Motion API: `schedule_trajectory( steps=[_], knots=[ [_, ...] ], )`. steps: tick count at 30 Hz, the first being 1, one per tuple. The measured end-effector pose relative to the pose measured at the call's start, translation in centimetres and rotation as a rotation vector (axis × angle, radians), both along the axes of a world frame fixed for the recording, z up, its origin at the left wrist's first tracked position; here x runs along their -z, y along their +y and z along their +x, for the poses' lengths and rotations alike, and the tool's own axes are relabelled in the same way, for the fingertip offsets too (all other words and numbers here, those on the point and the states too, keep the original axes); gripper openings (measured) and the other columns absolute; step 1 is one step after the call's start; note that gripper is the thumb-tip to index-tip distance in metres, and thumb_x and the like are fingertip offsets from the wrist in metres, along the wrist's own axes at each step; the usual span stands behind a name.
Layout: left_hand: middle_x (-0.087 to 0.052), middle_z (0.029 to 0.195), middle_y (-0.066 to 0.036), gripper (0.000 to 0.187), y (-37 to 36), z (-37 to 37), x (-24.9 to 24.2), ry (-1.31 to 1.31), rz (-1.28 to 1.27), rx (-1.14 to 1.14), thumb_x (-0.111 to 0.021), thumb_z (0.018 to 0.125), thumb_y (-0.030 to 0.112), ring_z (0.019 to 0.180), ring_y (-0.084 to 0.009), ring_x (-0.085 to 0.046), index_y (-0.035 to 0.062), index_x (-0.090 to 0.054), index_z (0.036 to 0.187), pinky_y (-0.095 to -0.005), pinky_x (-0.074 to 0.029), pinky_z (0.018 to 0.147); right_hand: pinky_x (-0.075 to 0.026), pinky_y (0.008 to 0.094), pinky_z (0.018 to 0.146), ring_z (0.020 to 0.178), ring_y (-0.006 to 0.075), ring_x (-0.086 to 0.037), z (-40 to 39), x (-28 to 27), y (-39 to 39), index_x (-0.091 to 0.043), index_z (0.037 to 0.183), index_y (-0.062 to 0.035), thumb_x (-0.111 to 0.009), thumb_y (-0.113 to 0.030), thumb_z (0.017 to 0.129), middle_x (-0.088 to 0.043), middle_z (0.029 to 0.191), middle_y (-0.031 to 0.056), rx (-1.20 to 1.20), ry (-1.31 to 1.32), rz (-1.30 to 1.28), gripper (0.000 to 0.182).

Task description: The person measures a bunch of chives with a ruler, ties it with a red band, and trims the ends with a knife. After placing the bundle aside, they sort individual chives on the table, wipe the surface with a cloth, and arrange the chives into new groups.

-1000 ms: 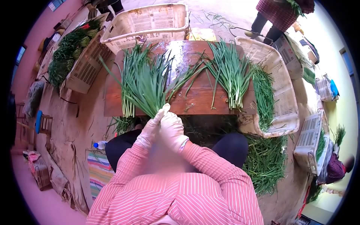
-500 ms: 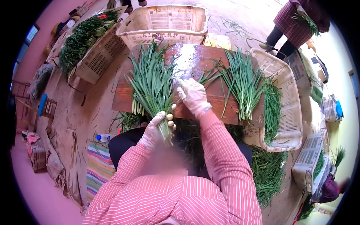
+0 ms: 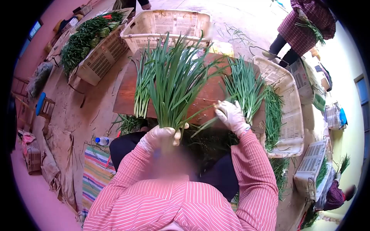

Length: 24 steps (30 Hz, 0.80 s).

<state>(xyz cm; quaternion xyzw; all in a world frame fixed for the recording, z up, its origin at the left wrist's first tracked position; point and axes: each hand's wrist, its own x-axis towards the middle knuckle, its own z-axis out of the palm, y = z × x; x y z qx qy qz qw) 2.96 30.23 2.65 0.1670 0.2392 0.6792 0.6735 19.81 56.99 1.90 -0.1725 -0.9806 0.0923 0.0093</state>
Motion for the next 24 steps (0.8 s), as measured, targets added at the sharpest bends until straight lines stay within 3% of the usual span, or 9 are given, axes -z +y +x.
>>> schedule_trajectory(
  steps=[4, 7, 8, 12, 17, 19, 21, 22, 24],
  knots=[
    [-0.062, 0.082, -0.006, 0.057, 1.0, -0.6, 1.1, -0.039, -0.021, 0.076, -0.067, 0.081, 0.018, 0.066, -0.0155, -0.055, -0.0057, -0.044, 0.127, -0.0291, -0.046, 0.064, -0.018, 0.0501, 0.109, 0.128, 0.0363, -0.038, -2.2, -3.7, -4.9, -0.032, 0.141, -0.0059, -0.065, -0.050, 0.078, -0.044, 0.135, 0.0198, -0.275, 0.075, -0.201, 0.084],
    [-0.062, 0.082, -0.006, 0.060, 1.2, -0.7, 0.1, -0.048, -0.036, 0.048, -0.065, 0.081, 0.019, 0.066, -0.0151, -0.055, -0.0066, -0.042, 0.130, -0.0293, -0.045, 0.066, -0.020, 0.0531, 0.110, 0.125, 0.0304, -0.044, -3.2, -1.2, -5.4, -0.035, 0.139, -0.0123, -0.069, -0.041, 0.074, -0.053, 0.125, 0.0134, -0.367, -0.142, 0.151, 0.079],
    [-0.062, 0.083, -0.006, 0.062, 1.0, -1.0, 0.1, -0.057, -0.022, 0.039, -0.065, 0.081, 0.020, 0.066, -0.0152, -0.055, -0.0067, -0.041, 0.131, -0.0296, -0.045, 0.066, -0.029, 0.0491, 0.107, 0.107, 0.0246, -0.057, -2.9, 0.9, -4.6, -0.055, 0.119, -0.0157, -0.064, -0.030, 0.078, -0.062, 0.103, 0.0071, -0.395, 0.100, 0.260, 0.044],
    [-0.062, 0.084, -0.005, 0.062, 0.2, -1.4, -0.4, -0.015, -0.033, 0.005, -0.066, 0.079, 0.022, 0.067, -0.0151, -0.055, -0.0070, -0.043, 0.130, -0.0288, -0.045, 0.066, -0.043, 0.0419, 0.093, 0.061, 0.0184, -0.055, -2.7, 3.1, -1.9, -0.059, 0.072, -0.0196, -0.054, -0.020, 0.083, -0.046, 0.054, -0.0006, -0.386, 0.122, 0.471, 0.012],
    [-0.061, 0.083, -0.006, 0.060, -1.4, -2.4, -2.0, 0.057, 0.017, -0.051, -0.062, 0.083, 0.024, 0.069, -0.0168, -0.057, -0.0079, -0.042, 0.131, -0.0292, -0.049, 0.067, -0.038, 0.0451, 0.098, 0.072, 0.0210, -0.060, 1.1, 2.5, 4.0, -0.061, 0.067, -0.0187, -0.058, -0.015, 0.075, -0.052, 0.058, 0.0011, -0.209, 0.030, 0.523, 0.009],
    [-0.061, 0.082, -0.006, 0.061, -2.0, -3.4, -2.2, 0.058, 0.057, -0.050, -0.063, 0.082, 0.024, 0.069, -0.0173, -0.057, -0.0079, -0.043, 0.130, -0.0306, -0.049, 0.067, -0.033, 0.0482, 0.104, 0.089, 0.0216, -0.060, 1.1, -0.6, 3.0, -0.067, 0.090, -0.0169, -0.062, -0.022, 0.076, -0.065, 0.081, 0.0042, -0.128, -0.348, 0.495, 0.016],
    [-0.062, 0.084, -0.007, 0.054, -2.0, -4.1, -2.4, 0.135, 0.002, -0.069, -0.063, 0.082, 0.022, 0.071, -0.0182, -0.059, -0.0064, -0.048, 0.126, -0.0312, -0.050, 0.067, -0.030, 0.0495, 0.104, 0.104, 0.0241, -0.057, 0.9, -2.1, 0.6, -0.060, 0.115, -0.0142, -0.074, -0.036, 0.065, -0.063, 0.107, 0.0072, -0.114, -0.059, 0.657, 0.056],
    [-0.063, 0.085, -0.008, 0.049, -1.7, -4.2, -2.2, 0.206, -0.045, -0.062, -0.063, 0.082, 0.020, 0.072, -0.0189, -0.060, -0.0048, -0.051, 0.122, -0.0315, -0.050, 0.066, -0.031, 0.0449, 0.106, 0.116, 0.0280, -0.050, -0.6, -6.0, -2.0, -0.046, 0.131, -0.0077, -0.080, -0.045, 0.053, -0.052, 0.127, 0.0097, -0.069, -0.098, 0.301, 0.093],
    [-0.065, 0.086, -0.010, 0.034, -0.3, -3.8, -1.5, 0.281, -0.071, -0.029, -0.065, 0.080, 0.017, 0.073, -0.0197, -0.063, 0.0000, -0.058, 0.108, -0.0312, -0.050, 0.065, -0.039, 0.0326, 0.098, 0.120, 0.0278, -0.048, -2.0, -7.6, -3.5, -0.035, 0.138, -0.0011, -0.081, -0.041, 0.064, -0.043, 0.138, 0.0151, -0.120, 0.188, -0.500, 0.096]
  ],
)
